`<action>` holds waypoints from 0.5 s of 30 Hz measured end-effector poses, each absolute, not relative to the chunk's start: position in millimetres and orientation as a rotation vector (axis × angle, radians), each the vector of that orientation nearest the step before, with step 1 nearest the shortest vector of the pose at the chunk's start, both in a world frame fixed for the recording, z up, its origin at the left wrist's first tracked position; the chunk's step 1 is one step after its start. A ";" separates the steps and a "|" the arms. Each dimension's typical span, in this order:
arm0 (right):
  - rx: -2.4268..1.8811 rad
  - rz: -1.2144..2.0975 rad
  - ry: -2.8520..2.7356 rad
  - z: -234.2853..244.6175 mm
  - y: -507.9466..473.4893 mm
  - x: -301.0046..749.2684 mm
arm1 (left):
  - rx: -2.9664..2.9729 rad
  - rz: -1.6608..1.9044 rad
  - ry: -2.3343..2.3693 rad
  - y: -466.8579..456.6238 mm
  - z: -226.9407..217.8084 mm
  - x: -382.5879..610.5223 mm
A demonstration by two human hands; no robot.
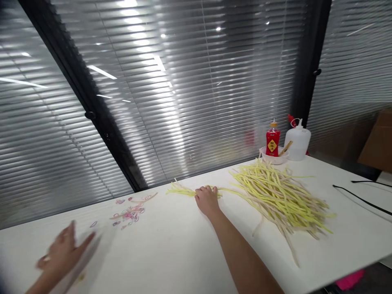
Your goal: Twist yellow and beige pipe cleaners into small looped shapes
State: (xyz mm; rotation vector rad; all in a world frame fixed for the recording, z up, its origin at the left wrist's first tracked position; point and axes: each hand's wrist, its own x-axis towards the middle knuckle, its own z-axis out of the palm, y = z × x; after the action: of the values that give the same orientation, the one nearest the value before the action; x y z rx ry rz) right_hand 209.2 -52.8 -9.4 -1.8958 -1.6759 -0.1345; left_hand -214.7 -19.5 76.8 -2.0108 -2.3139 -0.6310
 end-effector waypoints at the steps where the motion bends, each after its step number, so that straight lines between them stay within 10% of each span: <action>1: -1.897 -0.141 -1.674 -9.5 -52.9 209.0 | -1.992 -0.643 -2.236 -16.0 66.9 -194.2; 15: -1.935 -0.227 -1.685 -10.0 -55.4 210.0 | -3.166 -1.420 -1.522 -43.9 5.2 67.1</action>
State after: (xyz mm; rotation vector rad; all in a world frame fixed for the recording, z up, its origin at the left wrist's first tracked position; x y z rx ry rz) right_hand 210.0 -55.4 -10.0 -1.9349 -1.6853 -0.2271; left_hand 67.1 -43.9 5.2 -3.1665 -1.5215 -1.4199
